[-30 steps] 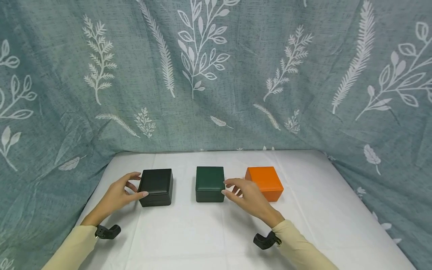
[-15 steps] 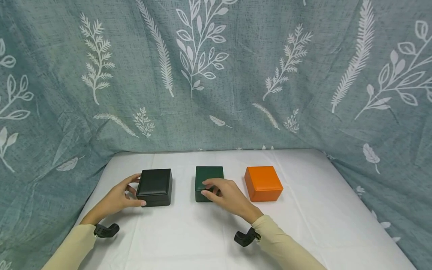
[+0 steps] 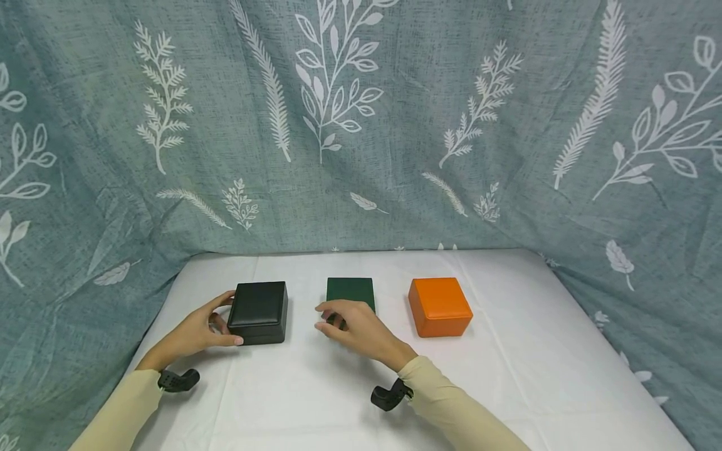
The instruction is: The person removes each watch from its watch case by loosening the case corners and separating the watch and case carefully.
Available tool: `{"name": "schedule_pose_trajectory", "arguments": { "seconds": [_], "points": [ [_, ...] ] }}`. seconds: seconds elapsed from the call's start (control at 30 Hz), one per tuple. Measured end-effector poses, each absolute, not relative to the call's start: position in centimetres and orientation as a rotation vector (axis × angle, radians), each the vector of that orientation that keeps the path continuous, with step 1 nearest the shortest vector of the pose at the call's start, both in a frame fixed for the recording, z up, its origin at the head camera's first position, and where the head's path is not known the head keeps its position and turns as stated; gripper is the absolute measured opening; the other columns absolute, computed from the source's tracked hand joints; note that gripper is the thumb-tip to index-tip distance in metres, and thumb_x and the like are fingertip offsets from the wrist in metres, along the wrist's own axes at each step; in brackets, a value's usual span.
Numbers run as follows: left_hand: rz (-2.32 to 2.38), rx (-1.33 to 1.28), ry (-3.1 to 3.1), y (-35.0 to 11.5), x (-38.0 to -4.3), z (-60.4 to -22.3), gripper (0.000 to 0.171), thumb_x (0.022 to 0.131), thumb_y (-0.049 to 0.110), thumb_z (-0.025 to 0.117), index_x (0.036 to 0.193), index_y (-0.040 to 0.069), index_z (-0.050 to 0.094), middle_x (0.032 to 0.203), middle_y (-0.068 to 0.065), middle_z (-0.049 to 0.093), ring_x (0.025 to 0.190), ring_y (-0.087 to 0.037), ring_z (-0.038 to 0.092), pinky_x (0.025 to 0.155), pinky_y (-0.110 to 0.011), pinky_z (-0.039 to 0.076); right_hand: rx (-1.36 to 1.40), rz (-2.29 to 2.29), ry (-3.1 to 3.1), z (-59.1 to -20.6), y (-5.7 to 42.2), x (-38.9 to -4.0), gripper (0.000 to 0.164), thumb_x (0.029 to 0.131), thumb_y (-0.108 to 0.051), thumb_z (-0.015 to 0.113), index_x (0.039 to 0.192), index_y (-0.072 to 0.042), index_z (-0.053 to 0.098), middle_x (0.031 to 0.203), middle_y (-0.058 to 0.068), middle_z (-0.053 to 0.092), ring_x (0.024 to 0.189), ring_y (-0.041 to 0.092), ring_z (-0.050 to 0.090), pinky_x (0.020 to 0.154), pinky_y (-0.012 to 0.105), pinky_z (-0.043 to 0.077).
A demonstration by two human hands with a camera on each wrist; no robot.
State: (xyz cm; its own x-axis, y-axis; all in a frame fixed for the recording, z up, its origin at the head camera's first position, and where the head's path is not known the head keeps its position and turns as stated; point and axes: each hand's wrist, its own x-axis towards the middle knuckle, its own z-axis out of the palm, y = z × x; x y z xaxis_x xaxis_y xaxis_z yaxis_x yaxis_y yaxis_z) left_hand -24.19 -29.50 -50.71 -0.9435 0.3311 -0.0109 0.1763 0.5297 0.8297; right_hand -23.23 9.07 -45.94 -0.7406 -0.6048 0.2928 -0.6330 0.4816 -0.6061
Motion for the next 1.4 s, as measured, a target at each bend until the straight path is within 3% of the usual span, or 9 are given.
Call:
{"name": "schedule_pose_trajectory", "arguments": {
  "seconds": [0.17, 0.27, 0.37, 0.5, 0.77, 0.97, 1.4],
  "points": [
    [1.358, 0.448, 2.573, -29.7, -24.5, -50.8, 0.115, 0.078, 0.027, 0.092, 0.166, 0.012, 0.019, 0.160, -0.021, 0.032, 0.079, -0.021, 0.062, 0.057, -0.032, 0.048, 1.151, 1.083, -2.666, -45.9, 7.7, -23.6, 0.034, 0.103, -0.034, 0.066, 0.130, -0.014, 0.069, 0.099, -0.010, 0.070, 0.075, 0.004, 0.060, 0.063, 0.020, 0.049],
    [1.332, 0.445, 2.557, -29.8, -24.7, -50.7, 0.117, 0.079, 0.028, 0.092, 0.166, 0.011, 0.016, 0.150, -0.020, 0.043, 0.078, -0.022, 0.061, 0.057, -0.032, 0.048, 1.168, 1.074, -2.668, -46.0, 7.0, -23.8, 0.033, 0.103, -0.033, 0.066, 0.131, -0.014, 0.068, 0.108, -0.008, 0.071, 0.077, 0.001, 0.061, 0.064, 0.019, 0.049],
    [1.305, 0.431, 2.537, -29.9, -24.7, -50.6, 0.119, 0.080, 0.030, 0.091, 0.167, 0.011, 0.012, 0.121, -0.018, 0.060, 0.077, -0.024, 0.059, 0.057, -0.032, 0.047, 1.181, 1.047, -2.669, -46.1, 6.3, -24.1, 0.034, 0.103, -0.033, 0.066, 0.132, -0.014, 0.068, 0.115, -0.004, 0.071, 0.079, -0.001, 0.061, 0.066, 0.017, 0.049],
    [1.266, 0.388, 2.505, -29.9, -24.9, -50.4, 0.120, 0.081, 0.031, 0.090, 0.167, 0.013, 0.007, 0.089, -0.013, 0.064, 0.075, -0.025, 0.057, 0.059, -0.033, 0.047, 1.197, 1.017, -2.678, -46.2, 5.5, -24.3, 0.036, 0.103, -0.032, 0.066, 0.134, -0.014, 0.066, 0.120, 0.001, 0.070, 0.082, -0.001, 0.059, 0.068, 0.016, 0.049],
    [1.208, 0.349, 2.491, -29.4, -26.0, -50.3, 0.128, 0.078, 0.032, 0.092, 0.166, 0.007, 0.003, 0.086, -0.012, 0.060, 0.070, -0.024, 0.054, 0.060, -0.035, 0.047, 1.227, 0.898, -2.690, -46.3, 4.4, -24.8, 0.044, 0.101, -0.029, 0.069, 0.139, -0.008, 0.062, 0.132, 0.004, 0.063, 0.080, -0.002, 0.058, 0.071, 0.014, 0.048],
    [1.217, 0.322, 2.494, -29.3, -26.0, -50.5, 0.131, 0.076, 0.034, 0.094, 0.166, 0.011, 0.003, 0.086, -0.012, 0.059, 0.072, -0.024, 0.054, 0.061, -0.035, 0.046, 1.197, 0.831, -2.748, -46.4, 3.3, -25.1, 0.050, 0.099, -0.029, 0.073, 0.142, -0.009, 0.059, 0.142, 0.007, 0.055, 0.077, -0.006, 0.058, 0.078, 0.017, 0.048],
    [1.256, 0.342, 2.468, -29.4, -25.7, -50.4, 0.126, 0.079, 0.030, 0.092, 0.167, 0.014, 0.004, 0.087, -0.013, 0.057, 0.070, -0.024, 0.054, 0.061, -0.036, 0.048, 1.092, 0.832, -2.883, -46.3, 0.9, -25.3, 0.065, 0.094, -0.029, 0.079, 0.149, -0.009, 0.052, 0.152, 0.015, 0.044, 0.076, -0.004, 0.058, 0.076, 0.018, 0.050]
  ]
}}
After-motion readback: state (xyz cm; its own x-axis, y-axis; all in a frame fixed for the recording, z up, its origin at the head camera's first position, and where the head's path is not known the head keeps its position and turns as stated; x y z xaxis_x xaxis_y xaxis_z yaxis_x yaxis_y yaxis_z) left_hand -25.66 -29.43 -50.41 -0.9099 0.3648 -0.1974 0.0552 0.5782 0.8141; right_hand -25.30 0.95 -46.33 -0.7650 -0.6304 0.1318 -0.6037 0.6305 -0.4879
